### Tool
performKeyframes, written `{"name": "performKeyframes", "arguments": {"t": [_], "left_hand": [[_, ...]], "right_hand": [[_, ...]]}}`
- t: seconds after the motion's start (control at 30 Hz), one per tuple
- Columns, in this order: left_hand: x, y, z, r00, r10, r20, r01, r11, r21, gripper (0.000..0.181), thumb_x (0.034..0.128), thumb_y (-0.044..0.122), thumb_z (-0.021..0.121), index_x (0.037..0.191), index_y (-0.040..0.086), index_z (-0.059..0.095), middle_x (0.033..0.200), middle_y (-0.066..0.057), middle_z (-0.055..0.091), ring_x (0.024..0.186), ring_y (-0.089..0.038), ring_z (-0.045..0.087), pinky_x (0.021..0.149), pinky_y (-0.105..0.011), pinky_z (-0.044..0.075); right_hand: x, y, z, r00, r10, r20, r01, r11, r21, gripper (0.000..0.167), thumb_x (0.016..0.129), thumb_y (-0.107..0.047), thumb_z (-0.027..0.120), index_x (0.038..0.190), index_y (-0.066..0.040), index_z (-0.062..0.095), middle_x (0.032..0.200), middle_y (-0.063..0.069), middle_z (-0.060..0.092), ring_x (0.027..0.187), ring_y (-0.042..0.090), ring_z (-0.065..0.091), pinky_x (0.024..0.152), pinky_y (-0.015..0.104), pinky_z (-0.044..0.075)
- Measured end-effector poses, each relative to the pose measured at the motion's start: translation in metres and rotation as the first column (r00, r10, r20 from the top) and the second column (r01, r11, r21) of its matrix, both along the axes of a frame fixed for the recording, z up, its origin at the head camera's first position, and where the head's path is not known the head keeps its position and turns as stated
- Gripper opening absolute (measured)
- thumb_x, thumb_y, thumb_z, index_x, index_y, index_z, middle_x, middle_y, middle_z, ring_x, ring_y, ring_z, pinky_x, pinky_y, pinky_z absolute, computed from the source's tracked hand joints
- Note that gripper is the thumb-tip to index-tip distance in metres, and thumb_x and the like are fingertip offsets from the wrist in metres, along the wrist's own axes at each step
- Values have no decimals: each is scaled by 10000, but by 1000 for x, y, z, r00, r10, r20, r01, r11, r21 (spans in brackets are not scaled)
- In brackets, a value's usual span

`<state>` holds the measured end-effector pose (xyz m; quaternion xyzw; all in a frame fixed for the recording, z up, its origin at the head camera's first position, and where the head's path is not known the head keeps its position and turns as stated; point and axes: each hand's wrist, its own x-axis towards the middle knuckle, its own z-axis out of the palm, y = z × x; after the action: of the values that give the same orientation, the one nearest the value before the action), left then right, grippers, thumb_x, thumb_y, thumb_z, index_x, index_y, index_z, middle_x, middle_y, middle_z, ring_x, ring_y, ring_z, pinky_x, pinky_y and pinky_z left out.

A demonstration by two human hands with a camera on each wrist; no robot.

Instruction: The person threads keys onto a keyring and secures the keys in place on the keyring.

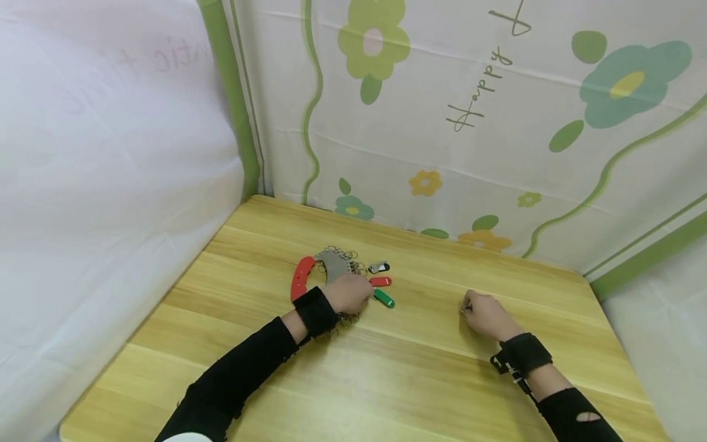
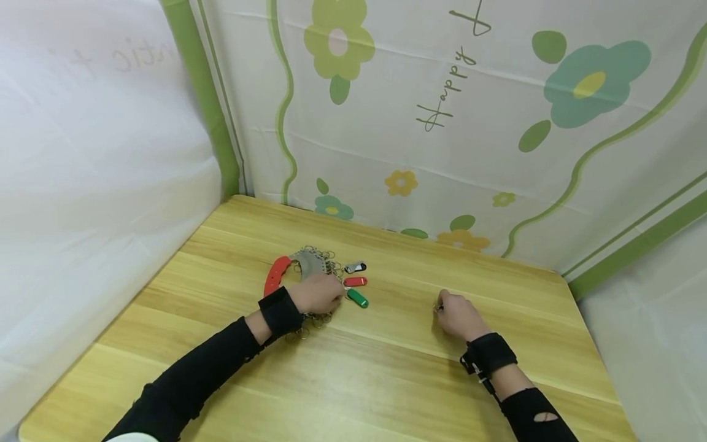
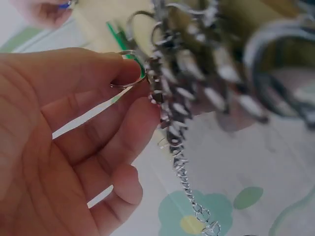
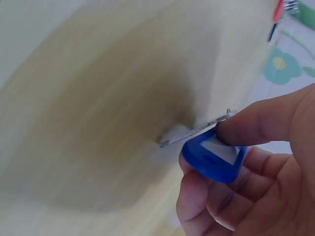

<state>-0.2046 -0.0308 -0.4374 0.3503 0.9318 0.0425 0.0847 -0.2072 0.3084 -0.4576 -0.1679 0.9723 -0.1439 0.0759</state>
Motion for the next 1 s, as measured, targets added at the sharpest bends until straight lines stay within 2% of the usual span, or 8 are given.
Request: {"name": "performKeyframes", "arguments": {"t": [0.17, 0.37, 0.53, 0.67, 0.87, 1.0], "left_hand": [[-2, -5, -2, 998, 46, 52, -51, 994, 94, 312, 915, 66, 572, 634, 168, 483, 624, 44, 365, 566, -100, 316, 530, -223, 286], [-4, -10, 1, 989, 77, 129, -103, 974, 203, 423, 929, 67, 540, 567, 161, 342, 599, 34, 181, 525, -102, 175, 500, -232, 196], [-5, -15, 2, 983, 62, 172, -106, 961, 257, 427, 911, 48, 546, 552, 170, 351, 557, 50, 188, 493, -89, 165, 493, -225, 204], [-6, -17, 2, 979, 58, 196, -113, 952, 283, 411, 899, 12, 519, 559, 159, 340, 562, 45, 178, 503, -98, 149, 506, -229, 199], [-10, -17, 5, 967, 76, 245, -144, 951, 273, 409, 904, 7, 495, 561, 157, 331, 556, 44, 172, 497, -98, 138, 506, -231, 202], [-13, -17, 8, 969, 88, 230, -147, 956, 254, 403, 912, 19, 517, 575, 154, 344, 563, 36, 197, 502, -105, 169, 518, -237, 223]], "right_hand": [[1, -15, 1, 998, 54, -30, -55, 997, -53, 97, 872, 0, 552, 964, -10, 581, 816, 65, 594, 631, 141, 484, 561, 308, 412], [6, -29, 3, 989, 140, -51, -145, 981, -125, 171, 857, 19, 579, 1020, -29, 594, 895, 68, 621, 709, 125, 543, 606, 303, 446], [11, -40, 2, 967, 241, -79, -252, 950, -182, 225, 844, 56, 590, 1034, -58, 626, 939, 48, 639, 818, 137, 597, 663, 297, 488], [14, -55, 7, 949, 311, -54, -314, 920, -233, 263, 829, 104, 540, 978, -79, 656, 923, 22, 637, 787, 122, 571, 656, 297, 481], [16, -83, 16, 947, 322, 8, -304, 903, -305, 247, 844, 70, 546, 888, -130, 683, 888, -46, 641, 718, 64, 530, 624, 250, 461], [16, -100, 23, 947, 321, 27, -290, 887, -360, 241, 859, 58, 537, 916, -111, 699, 913, -27, 661, 724, 75, 558, 624, 253, 475]]}}
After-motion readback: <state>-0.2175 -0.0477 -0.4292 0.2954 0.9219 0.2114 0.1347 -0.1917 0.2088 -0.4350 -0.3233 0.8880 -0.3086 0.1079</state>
